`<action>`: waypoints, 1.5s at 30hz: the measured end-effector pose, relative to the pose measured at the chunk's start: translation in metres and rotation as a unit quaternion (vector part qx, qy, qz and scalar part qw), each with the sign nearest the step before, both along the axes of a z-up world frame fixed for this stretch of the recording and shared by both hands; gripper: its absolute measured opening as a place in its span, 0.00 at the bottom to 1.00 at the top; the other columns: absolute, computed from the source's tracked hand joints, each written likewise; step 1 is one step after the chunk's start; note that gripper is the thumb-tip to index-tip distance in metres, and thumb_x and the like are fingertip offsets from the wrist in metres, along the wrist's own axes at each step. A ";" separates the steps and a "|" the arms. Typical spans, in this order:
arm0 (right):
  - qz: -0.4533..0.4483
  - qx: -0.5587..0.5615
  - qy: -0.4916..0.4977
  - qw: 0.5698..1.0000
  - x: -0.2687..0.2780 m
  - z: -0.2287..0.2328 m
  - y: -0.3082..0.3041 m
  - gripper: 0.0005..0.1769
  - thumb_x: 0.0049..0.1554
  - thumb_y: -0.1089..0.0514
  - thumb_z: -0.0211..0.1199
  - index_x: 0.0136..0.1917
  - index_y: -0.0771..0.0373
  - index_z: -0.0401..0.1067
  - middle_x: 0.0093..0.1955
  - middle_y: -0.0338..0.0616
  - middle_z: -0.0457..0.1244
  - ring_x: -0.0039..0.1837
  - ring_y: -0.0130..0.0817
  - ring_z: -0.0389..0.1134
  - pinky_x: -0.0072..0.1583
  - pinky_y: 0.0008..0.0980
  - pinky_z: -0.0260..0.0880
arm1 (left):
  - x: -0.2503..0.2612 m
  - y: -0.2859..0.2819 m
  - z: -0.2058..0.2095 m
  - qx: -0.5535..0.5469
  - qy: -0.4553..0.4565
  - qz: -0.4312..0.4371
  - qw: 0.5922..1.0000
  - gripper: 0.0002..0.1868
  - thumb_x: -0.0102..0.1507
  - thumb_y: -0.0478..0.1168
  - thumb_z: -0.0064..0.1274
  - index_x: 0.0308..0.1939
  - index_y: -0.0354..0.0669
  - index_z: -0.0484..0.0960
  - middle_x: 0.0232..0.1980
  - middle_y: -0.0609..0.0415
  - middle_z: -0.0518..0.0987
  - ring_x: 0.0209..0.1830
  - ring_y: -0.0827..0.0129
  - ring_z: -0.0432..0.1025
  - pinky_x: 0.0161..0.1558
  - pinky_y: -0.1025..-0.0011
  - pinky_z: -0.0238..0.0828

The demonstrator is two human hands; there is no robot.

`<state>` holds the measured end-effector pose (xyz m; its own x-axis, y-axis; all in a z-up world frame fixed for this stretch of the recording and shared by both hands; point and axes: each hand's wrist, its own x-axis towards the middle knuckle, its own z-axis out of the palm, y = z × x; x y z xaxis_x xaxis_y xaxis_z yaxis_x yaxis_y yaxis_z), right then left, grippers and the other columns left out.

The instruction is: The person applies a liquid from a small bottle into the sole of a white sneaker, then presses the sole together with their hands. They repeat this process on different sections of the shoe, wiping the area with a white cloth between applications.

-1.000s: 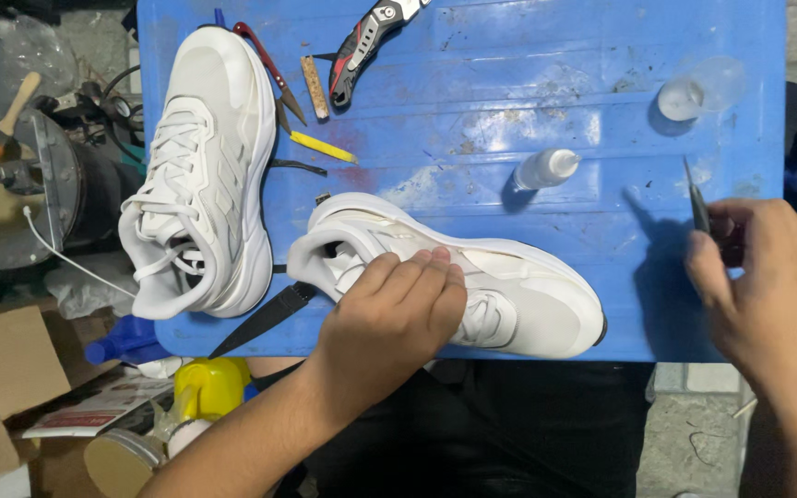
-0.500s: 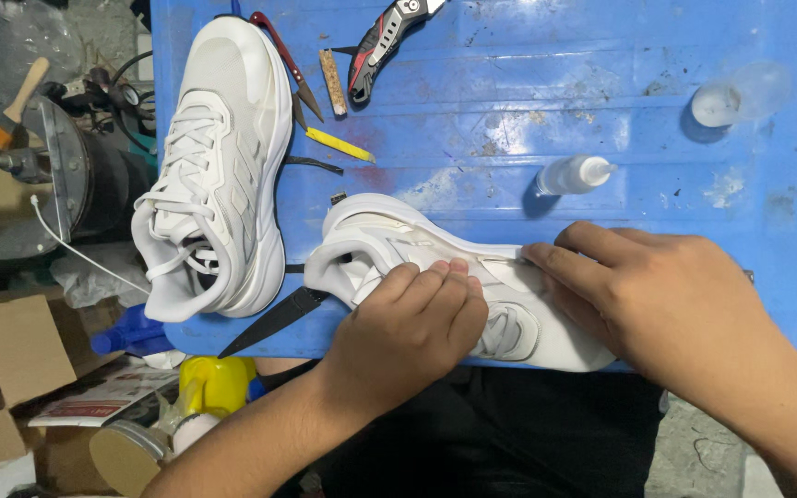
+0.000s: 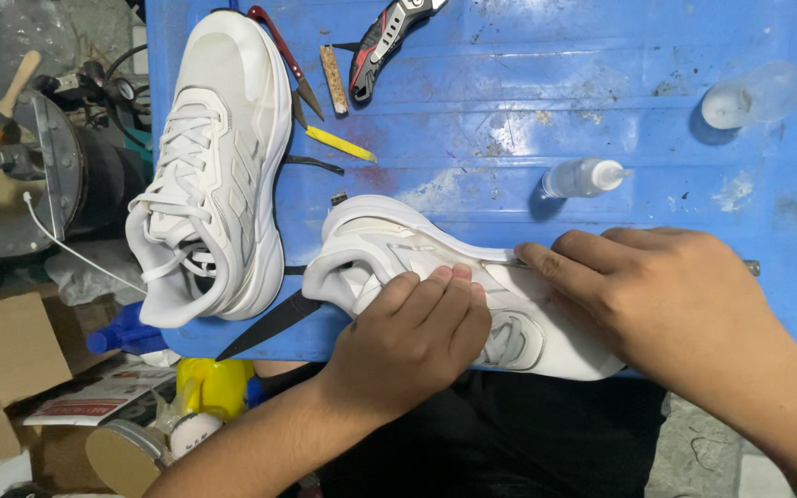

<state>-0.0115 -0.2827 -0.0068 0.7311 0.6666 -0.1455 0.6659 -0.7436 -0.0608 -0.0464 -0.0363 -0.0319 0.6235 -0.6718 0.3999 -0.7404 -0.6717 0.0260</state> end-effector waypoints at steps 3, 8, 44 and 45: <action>0.004 -0.021 -0.001 1.000 0.001 0.000 -0.001 0.31 0.48 0.55 0.64 0.66 0.45 0.74 0.53 0.27 0.71 0.51 0.29 0.74 0.43 0.29 0.73 | 0.000 0.000 -0.001 -0.003 0.005 0.003 1.000 0.04 0.68 0.36 0.54 0.43 0.39 0.78 0.45 0.53 0.82 0.50 0.68 0.78 0.48 0.73 0.71; 0.002 -0.004 -0.009 1.000 -0.002 -0.001 -0.003 0.29 0.48 0.55 0.64 0.65 0.47 0.75 0.52 0.27 0.71 0.50 0.29 0.74 0.44 0.29 0.73 | -0.001 0.000 0.000 0.012 -0.004 0.003 1.000 0.03 0.68 0.36 0.54 0.44 0.40 0.78 0.45 0.54 0.82 0.50 0.68 0.78 0.46 0.74 0.70; -0.030 0.110 0.058 0.992 0.007 -0.008 -0.004 0.22 0.51 0.51 0.66 0.59 0.52 0.80 0.46 0.31 0.71 0.40 0.32 0.72 0.36 0.32 0.69 | 0.001 -0.002 0.000 0.005 -0.006 0.021 1.000 0.02 0.70 0.35 0.55 0.43 0.41 0.77 0.43 0.57 0.81 0.50 0.71 0.78 0.48 0.74 0.70; -0.030 0.117 0.064 0.991 0.007 -0.008 -0.003 0.22 0.51 0.51 0.66 0.59 0.52 0.80 0.45 0.31 0.71 0.40 0.32 0.72 0.36 0.32 0.69 | 0.001 -0.003 0.000 0.006 -0.004 0.021 1.000 0.03 0.70 0.34 0.55 0.43 0.42 0.77 0.43 0.57 0.81 0.50 0.71 0.78 0.48 0.74 0.70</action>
